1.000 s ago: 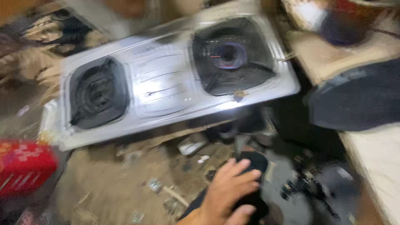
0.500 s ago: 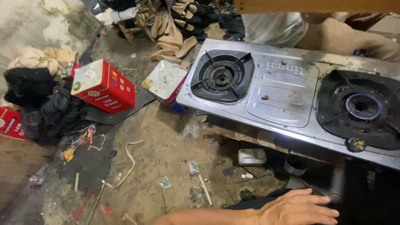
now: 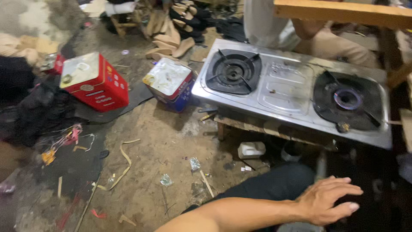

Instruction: The person sits on the floor of a shoe workshop holding a rubber shoe sole, dips their fingers into a cup of yellow adhesive and spreads the glue by hand over the sole's surface, repeating the application across the sole while other soles wait on the workbench.

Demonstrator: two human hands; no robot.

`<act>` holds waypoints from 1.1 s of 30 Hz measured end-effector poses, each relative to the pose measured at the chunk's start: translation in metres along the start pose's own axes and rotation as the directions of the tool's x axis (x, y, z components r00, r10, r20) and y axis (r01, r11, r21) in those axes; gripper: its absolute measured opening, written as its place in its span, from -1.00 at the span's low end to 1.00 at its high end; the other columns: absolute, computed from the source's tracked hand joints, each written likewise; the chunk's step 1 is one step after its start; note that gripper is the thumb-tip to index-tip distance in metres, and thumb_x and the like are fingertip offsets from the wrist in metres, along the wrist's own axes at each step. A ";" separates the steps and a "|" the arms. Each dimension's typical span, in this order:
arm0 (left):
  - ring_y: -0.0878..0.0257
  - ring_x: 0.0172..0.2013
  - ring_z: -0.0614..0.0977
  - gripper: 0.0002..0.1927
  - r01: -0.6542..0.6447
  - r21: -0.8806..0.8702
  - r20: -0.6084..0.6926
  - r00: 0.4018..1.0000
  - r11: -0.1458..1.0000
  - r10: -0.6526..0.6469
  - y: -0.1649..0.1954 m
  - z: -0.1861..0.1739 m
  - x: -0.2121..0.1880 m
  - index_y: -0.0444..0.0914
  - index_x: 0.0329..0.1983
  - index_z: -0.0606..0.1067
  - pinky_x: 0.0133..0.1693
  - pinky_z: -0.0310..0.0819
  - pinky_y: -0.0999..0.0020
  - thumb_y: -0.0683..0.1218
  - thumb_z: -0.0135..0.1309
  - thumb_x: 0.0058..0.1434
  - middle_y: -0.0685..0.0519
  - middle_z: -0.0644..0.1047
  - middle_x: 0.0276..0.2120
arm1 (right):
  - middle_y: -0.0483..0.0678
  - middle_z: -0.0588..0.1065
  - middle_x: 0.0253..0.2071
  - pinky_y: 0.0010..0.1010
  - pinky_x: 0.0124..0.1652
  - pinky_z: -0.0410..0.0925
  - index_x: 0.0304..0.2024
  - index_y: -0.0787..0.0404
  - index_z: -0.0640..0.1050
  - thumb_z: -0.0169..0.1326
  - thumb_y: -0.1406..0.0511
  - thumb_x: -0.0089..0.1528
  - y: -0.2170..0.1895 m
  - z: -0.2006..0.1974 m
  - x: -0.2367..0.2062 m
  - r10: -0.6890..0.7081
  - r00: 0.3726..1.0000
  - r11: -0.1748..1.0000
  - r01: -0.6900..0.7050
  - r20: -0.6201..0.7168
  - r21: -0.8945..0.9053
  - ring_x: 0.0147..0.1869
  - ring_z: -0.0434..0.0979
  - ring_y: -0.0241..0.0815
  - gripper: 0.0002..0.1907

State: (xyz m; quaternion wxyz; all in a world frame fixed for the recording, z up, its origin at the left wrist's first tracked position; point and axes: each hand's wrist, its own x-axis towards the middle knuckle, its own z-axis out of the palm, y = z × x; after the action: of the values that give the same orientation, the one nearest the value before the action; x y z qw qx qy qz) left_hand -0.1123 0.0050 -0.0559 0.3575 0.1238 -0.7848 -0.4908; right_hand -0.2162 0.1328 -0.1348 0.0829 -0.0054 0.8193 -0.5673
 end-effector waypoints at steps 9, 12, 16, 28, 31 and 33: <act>-0.19 0.12 0.53 -0.53 0.796 0.114 0.190 0.570 0.594 -0.800 -0.029 0.047 -0.056 -0.18 0.21 0.48 0.15 0.37 -0.01 0.18 -0.12 0.41 -0.22 0.52 0.12 | 0.05 0.53 -0.18 -0.26 -0.09 0.41 0.37 0.12 0.38 0.15 0.08 0.17 -0.019 -0.009 -0.218 -0.255 0.855 0.747 0.470 0.451 -0.469 -0.12 0.56 -0.06 -0.27; -0.25 0.14 0.49 -0.51 0.813 0.312 0.243 0.432 0.492 -0.868 -0.038 0.038 -0.069 -0.12 0.21 0.44 0.17 0.32 -0.10 0.24 -0.24 0.45 -0.24 0.49 0.15 | 0.02 0.53 -0.17 -0.34 -0.13 0.47 0.29 0.11 0.43 0.10 0.09 0.20 -0.067 -0.009 -0.251 -0.053 0.885 0.949 0.189 0.463 -0.254 -0.15 0.62 -0.13 -0.38; -0.22 0.13 0.51 -0.48 0.726 0.297 0.221 0.580 0.621 -0.784 -0.024 0.033 -0.069 -0.12 0.28 0.38 0.15 0.37 -0.04 0.20 -0.12 0.35 -0.21 0.50 0.15 | 0.05 0.52 -0.26 -0.34 -0.11 0.41 0.31 0.16 0.42 0.05 0.11 0.26 -0.109 -0.017 -0.252 -0.064 0.911 0.975 0.145 0.408 -0.170 -0.20 0.57 -0.07 -0.42; -0.01 0.09 0.54 -0.48 0.812 -0.161 0.589 0.535 0.560 -0.606 -0.020 0.040 -0.073 -0.28 0.31 0.38 0.10 0.46 0.13 0.12 -0.11 0.42 -0.15 0.52 0.14 | 0.28 0.35 0.24 -0.28 -0.20 0.51 0.53 -0.07 0.01 -0.03 -0.15 0.26 -0.104 -0.058 -0.230 -0.058 0.884 0.399 -0.405 0.464 0.822 -0.07 0.62 0.06 -0.11; 0.15 0.06 0.58 -0.48 0.846 -0.419 0.740 0.528 0.330 -0.416 0.002 0.035 -0.072 -0.33 0.31 0.39 0.08 0.48 0.19 0.10 -0.15 0.45 -0.06 0.55 0.11 | 0.27 0.11 0.51 -0.38 -0.41 0.49 0.53 -0.26 -0.11 -0.07 -0.25 0.21 -0.107 -0.091 -0.217 0.047 0.945 0.196 -0.326 0.323 0.925 -0.07 0.66 0.10 -0.05; 0.17 0.07 0.57 -0.44 0.859 -0.479 0.841 0.508 0.180 -0.188 0.025 0.014 -0.078 -0.35 0.36 0.34 0.13 0.45 0.20 0.11 -0.15 0.47 -0.05 0.52 0.14 | 0.33 -0.03 0.60 -0.41 -0.40 0.49 0.58 -0.23 -0.17 -0.06 -0.26 0.30 -0.106 -0.105 -0.214 -0.027 0.970 0.092 -0.238 0.242 0.967 -0.02 0.65 0.13 -0.04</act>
State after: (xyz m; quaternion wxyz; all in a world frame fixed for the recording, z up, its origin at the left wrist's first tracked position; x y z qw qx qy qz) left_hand -0.0624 0.0695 -0.0730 -0.1252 0.0373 -0.3612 -0.9233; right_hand -0.0291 0.2143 0.0280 0.1863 0.0545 0.2122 -0.9578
